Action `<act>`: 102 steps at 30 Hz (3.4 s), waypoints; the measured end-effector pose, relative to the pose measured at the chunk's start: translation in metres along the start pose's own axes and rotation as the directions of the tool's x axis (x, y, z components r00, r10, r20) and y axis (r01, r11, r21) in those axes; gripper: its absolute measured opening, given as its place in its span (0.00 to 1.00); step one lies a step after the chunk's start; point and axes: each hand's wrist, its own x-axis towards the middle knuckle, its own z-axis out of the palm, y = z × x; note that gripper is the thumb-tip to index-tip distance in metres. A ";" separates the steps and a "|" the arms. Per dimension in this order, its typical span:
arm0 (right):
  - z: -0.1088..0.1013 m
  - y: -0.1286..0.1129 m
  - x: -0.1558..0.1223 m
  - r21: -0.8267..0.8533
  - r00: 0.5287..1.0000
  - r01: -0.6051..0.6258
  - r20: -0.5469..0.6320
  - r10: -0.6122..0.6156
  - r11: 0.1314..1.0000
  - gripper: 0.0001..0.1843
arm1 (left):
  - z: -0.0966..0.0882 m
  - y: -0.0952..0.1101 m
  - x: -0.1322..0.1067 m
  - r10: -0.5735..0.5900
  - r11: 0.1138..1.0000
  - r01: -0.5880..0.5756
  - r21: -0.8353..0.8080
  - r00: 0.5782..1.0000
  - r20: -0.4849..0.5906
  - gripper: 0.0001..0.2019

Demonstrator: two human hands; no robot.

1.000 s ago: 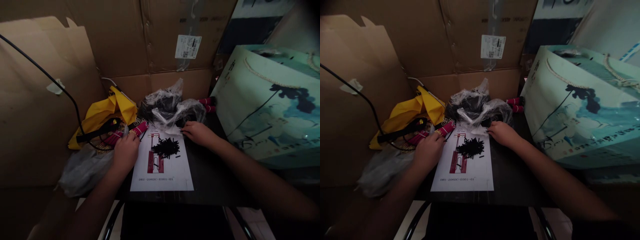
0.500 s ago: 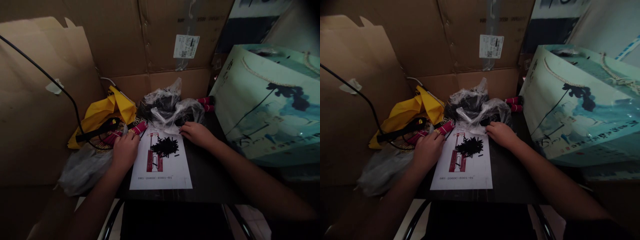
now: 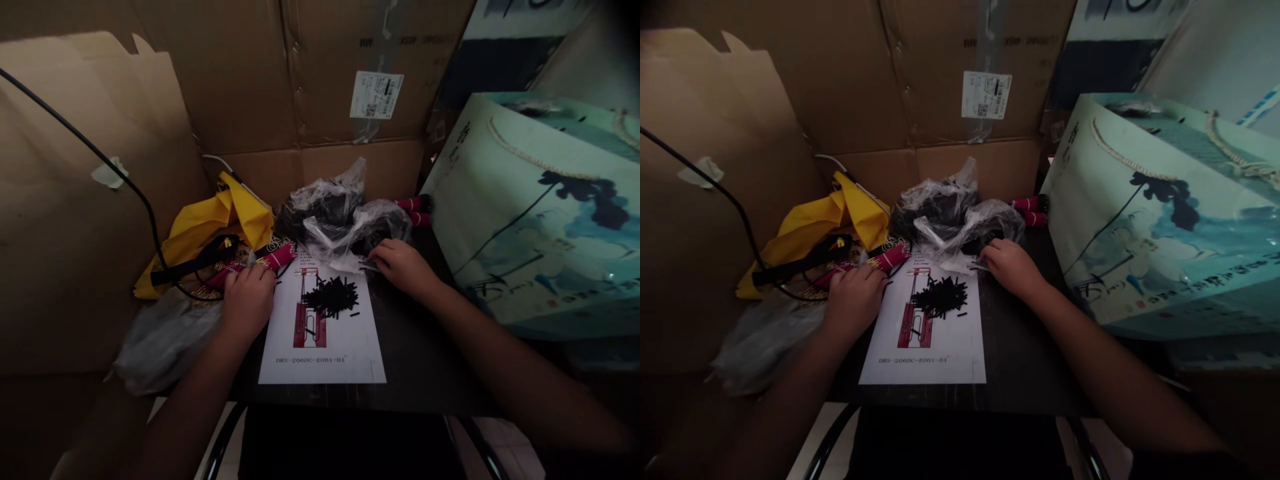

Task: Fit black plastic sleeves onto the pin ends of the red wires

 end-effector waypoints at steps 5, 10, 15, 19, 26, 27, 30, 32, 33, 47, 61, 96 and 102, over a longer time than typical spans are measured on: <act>0.001 -0.008 0.002 -0.024 0.996 0.076 0.049 -0.074 0.997 0.13 | -0.002 -0.001 0.002 -0.026 1.000 0.026 -0.007 1.000 -0.016 0.12; 0.005 -0.014 0.006 -0.090 0.983 0.141 0.129 -0.129 0.986 0.12 | -0.001 -0.003 0.001 0.025 0.997 -0.025 -0.076 1.000 -0.005 0.14; 0.004 -0.020 0.006 -0.197 0.979 0.167 0.149 -0.139 0.966 0.14 | 0.000 -0.004 -0.002 0.045 0.993 -0.044 -0.112 0.999 0.014 0.13; 0.001 -0.022 0.004 -0.232 0.973 0.198 0.160 -0.164 0.952 0.13 | -0.001 -0.005 -0.003 0.050 0.991 -0.048 -0.128 0.999 0.009 0.12; 0.000 -0.022 0.002 -0.175 0.973 0.197 0.156 -0.171 0.965 0.11 | -0.002 0.003 -0.003 0.106 0.973 -0.107 -0.203 0.994 -0.016 0.13; 0.000 -0.022 0.002 -0.156 0.975 0.186 0.152 -0.162 0.970 0.12 | -0.001 0.005 -0.002 0.136 0.963 -0.134 -0.233 0.991 -0.008 0.13; 0.001 -0.022 0.002 -0.090 0.980 0.146 0.147 -0.132 0.985 0.10 | 0.001 0.010 0.001 0.190 0.938 -0.174 -0.300 0.981 0.024 0.12; 0.002 -0.021 0.002 -0.048 0.983 0.117 0.150 -0.108 0.992 0.08 | 0.002 0.013 0.003 0.209 0.926 -0.190 -0.327 0.978 0.025 0.12; 0.003 -0.021 0.002 -0.031 0.984 0.102 0.152 -0.097 0.994 0.08 | 0.002 0.014 0.003 0.224 0.919 -0.204 -0.338 0.974 0.020 0.12; 0.000 -0.015 -0.002 0.065 0.981 0.071 0.178 -0.081 0.995 0.05 | -0.012 0.008 0.000 0.399 0.767 -0.268 -0.583 0.911 0.106 0.28; -0.041 -0.053 -0.010 0.230 0.943 0.274 0.129 -0.308 0.934 0.05 | -0.005 0.020 0.005 0.352 0.815 -0.253 -0.521 0.931 0.098 0.34; 0.033 -0.021 0.093 -0.066 0.996 0.052 0.080 -0.047 0.996 0.26 | -0.005 0.018 0.003 0.251 0.724 -0.167 -0.669 0.968 0.029 0.29; 0.045 -0.033 0.081 -0.129 0.986 0.072 0.158 -0.051 0.989 0.21 | -0.003 0.017 0.002 0.248 0.712 -0.175 -0.680 0.969 0.010 0.27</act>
